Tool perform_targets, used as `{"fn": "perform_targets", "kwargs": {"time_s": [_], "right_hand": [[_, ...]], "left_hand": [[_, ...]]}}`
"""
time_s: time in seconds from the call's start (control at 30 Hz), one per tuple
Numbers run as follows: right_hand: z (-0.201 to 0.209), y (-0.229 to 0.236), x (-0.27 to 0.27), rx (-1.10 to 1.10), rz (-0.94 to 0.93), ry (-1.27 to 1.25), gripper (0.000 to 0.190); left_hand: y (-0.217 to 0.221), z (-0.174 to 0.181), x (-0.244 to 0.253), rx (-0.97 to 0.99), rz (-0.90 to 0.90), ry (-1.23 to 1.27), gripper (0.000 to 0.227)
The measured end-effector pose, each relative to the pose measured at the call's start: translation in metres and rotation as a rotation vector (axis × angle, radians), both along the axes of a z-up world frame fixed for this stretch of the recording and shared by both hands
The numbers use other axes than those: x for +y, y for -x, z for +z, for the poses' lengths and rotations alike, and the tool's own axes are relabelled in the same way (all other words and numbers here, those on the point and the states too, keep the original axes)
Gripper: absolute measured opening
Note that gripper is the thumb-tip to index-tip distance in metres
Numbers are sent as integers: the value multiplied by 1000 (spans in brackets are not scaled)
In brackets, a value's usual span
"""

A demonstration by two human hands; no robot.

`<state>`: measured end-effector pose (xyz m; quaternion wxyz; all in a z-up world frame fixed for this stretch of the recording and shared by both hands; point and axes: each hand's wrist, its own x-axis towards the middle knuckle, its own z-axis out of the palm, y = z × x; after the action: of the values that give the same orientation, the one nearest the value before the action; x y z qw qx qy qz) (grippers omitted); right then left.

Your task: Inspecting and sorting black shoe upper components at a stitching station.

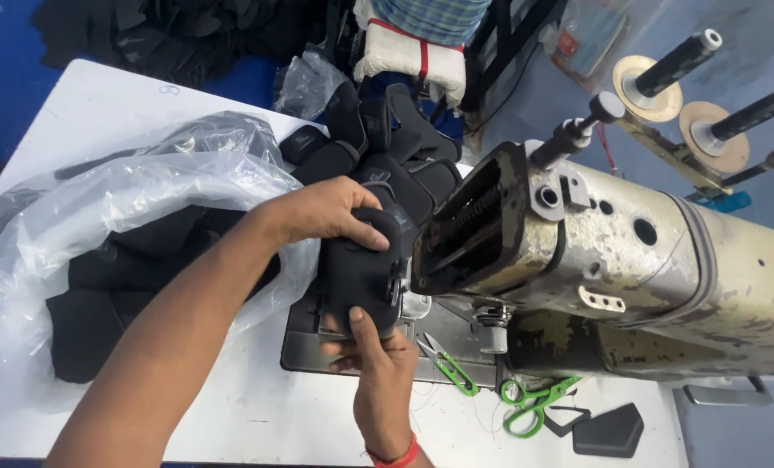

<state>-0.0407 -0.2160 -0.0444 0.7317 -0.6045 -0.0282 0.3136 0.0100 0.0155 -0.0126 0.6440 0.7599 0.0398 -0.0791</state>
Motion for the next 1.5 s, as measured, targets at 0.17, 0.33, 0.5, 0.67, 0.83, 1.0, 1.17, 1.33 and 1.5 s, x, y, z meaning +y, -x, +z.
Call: {"fn": "perform_targets", "kwargs": {"time_s": [0.17, 0.33, 0.5, 0.67, 0.83, 1.0, 1.17, 1.33, 1.5], "right_hand": [[3, 2, -1, -23, -41, 71, 30], [14, -3, -17, -75, -67, 145, 30], [-1, -13, -22, -49, -81, 59, 31], [1, -2, -11, -75, -90, 83, 30], [-14, -1, -23, -150, -100, 35, 29], [2, -3, -33, -45, -149, -24, 28], [-10, -2, -47, -65, -72, 15, 28], [-16, 2, -52, -129, -24, 73, 26], [11, -6, -35, -214, 1, 121, 27]], "left_hand": [[24, -1, 10, -13, 87, -5, 41], [73, 1, 3, 36, 184, 33, 46], [101, 4, -10, 105, 272, 160, 42], [110, -26, -17, 108, 300, 188, 42], [137, -62, -56, 57, 299, 463, 52], [146, -62, -109, 156, 345, 647, 56], [138, -54, -116, 91, 455, 661, 54], [127, -48, -110, 52, 471, 722, 53], [116, -43, -98, 13, 496, 712, 44]]}}
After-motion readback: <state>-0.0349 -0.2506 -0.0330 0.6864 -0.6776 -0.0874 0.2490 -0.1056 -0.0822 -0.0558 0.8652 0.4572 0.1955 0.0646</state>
